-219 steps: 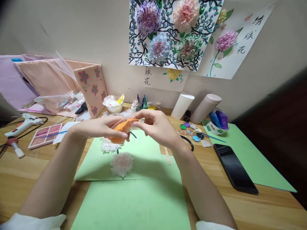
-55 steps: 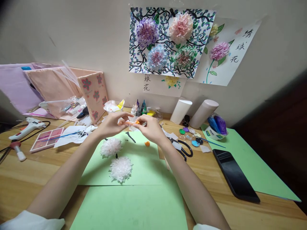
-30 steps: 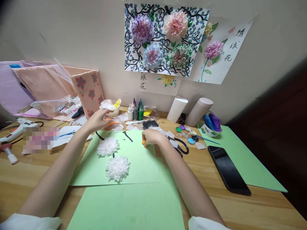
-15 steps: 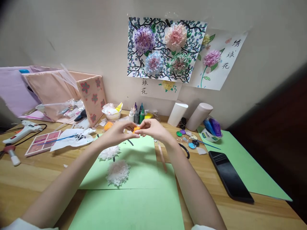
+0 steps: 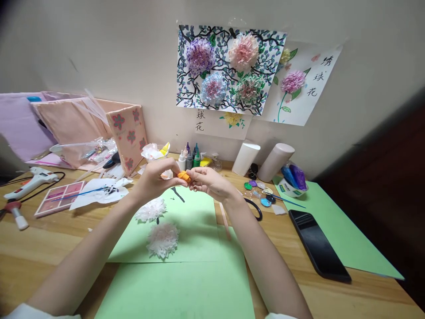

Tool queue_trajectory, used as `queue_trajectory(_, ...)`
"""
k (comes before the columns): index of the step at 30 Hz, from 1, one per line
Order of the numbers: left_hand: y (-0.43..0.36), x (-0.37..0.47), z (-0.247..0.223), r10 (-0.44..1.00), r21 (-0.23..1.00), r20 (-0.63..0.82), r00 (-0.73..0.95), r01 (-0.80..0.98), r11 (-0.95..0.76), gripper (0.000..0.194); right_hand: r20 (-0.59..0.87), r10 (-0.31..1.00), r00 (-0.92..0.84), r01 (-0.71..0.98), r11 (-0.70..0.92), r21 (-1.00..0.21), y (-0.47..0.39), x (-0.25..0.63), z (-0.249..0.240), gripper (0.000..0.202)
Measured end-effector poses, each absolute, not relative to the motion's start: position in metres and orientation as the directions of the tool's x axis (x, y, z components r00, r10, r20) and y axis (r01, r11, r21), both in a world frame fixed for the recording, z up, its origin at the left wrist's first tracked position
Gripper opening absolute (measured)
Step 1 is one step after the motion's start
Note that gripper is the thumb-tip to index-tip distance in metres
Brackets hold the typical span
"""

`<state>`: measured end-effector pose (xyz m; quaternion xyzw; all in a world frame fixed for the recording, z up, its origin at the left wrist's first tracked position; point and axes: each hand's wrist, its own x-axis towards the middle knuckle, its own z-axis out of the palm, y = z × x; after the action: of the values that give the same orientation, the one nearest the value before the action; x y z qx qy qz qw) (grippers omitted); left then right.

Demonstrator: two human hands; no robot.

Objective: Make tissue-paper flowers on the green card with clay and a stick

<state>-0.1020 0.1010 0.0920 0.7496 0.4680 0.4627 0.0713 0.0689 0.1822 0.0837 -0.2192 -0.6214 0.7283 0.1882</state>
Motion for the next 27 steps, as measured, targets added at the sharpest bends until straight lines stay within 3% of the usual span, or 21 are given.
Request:
queue_trajectory(6, 0.103, -0.099, 0.092, 0.762, 0.595, 0.638, 0.114, 0.555, -0.581, 0.025, -0.06, 0.544, -0.837, -0.059, -0.2, -0.978, 0.177, 0.059, 0.081, 0.045)
queue_trajectory(9, 0.101, -0.099, 0.095, 0.764, 0.653, 0.642, 0.056, 0.482, -0.584, 0.023, 0.061, 0.607, -0.792, -0.122, -0.06, -0.991, 0.181, 0.06, 0.08, 0.043)
queue_trajectory(12, 0.1, -0.099, 0.098, 0.799, 0.747, 0.601, -0.03, 0.376, -0.548, 0.026, 0.276, 0.674, -0.685, -0.223, 0.167, -0.961, 0.185, 0.068, 0.085, 0.033)
queue_trajectory(17, 0.099, -0.099, 0.098, 0.885, 0.881, 0.46, 0.075, 0.086, -0.466, 0.031, 0.463, 0.517, -0.72, -0.292, 0.38, -0.878, 0.179, 0.079, 0.098, 0.034)
queue_trajectory(21, 0.098, -0.097, 0.098, 0.899, 0.911, 0.393, 0.191, 0.055, -0.41, 0.029, 0.501, 0.414, -0.76, -0.32, 0.433, -0.843, 0.173, 0.077, 0.101, 0.03)
queue_trajectory(27, 0.099, -0.093, 0.094, 0.903, 0.927, 0.367, 0.224, -0.005, -0.376, 0.037, 0.595, 0.399, -0.697, -0.344, 0.542, -0.767, 0.168, 0.073, 0.1, 0.025)
